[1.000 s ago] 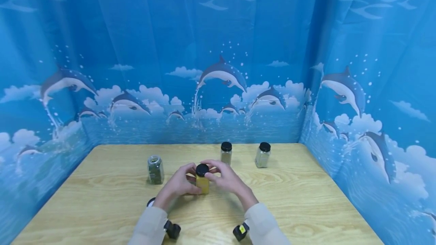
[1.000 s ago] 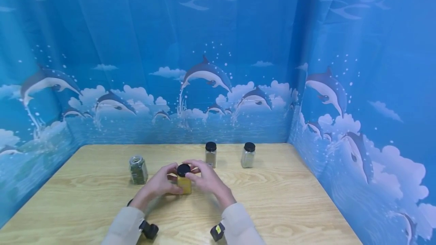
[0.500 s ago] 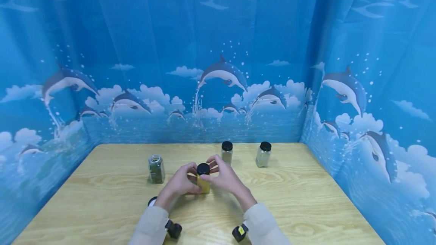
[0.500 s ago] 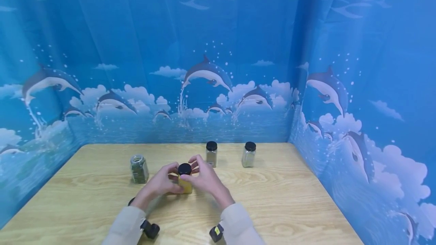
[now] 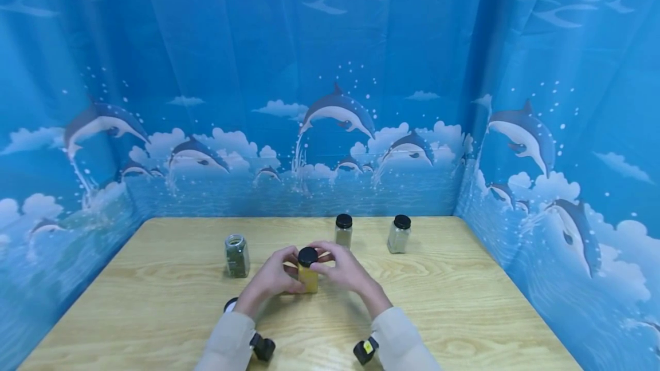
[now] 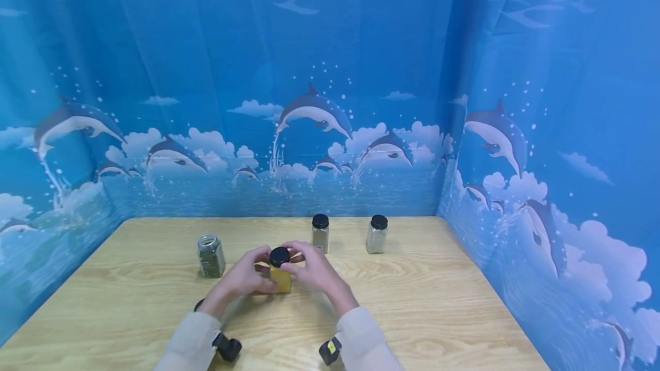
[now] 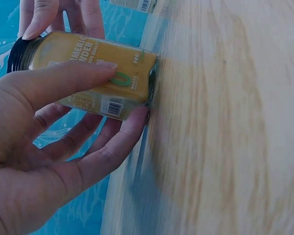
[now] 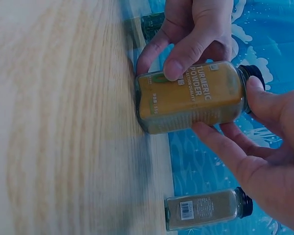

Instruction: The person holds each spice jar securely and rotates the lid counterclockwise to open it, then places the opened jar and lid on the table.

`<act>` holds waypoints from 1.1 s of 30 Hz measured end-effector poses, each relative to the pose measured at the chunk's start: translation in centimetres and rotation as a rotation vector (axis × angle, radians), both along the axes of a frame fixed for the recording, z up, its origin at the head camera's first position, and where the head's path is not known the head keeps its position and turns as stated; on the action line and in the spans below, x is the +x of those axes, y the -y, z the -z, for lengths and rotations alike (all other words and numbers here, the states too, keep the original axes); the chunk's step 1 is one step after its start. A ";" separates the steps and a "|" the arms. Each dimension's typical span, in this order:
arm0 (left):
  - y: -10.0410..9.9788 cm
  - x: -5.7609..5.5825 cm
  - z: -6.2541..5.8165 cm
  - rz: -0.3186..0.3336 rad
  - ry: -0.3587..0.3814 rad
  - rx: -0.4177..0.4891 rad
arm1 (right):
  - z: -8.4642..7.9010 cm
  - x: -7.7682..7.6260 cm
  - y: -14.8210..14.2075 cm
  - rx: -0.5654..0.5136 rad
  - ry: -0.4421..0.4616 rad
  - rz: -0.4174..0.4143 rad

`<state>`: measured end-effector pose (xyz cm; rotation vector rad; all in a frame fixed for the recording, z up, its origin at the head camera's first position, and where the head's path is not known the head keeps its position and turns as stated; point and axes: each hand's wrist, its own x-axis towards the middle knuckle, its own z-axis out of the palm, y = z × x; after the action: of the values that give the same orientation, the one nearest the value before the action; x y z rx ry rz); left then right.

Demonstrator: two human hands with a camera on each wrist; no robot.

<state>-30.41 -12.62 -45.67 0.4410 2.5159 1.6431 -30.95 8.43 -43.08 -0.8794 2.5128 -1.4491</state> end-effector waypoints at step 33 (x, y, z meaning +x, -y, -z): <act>0.0 0.1 -0.1 0.025 -0.001 0.021 | -1.4 -0.6 -0.3 0.080 0.010 -0.030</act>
<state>-30.31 -12.66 -45.56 0.4732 2.4855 1.6620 -31.54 8.68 -41.71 -0.8897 2.5196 -1.3308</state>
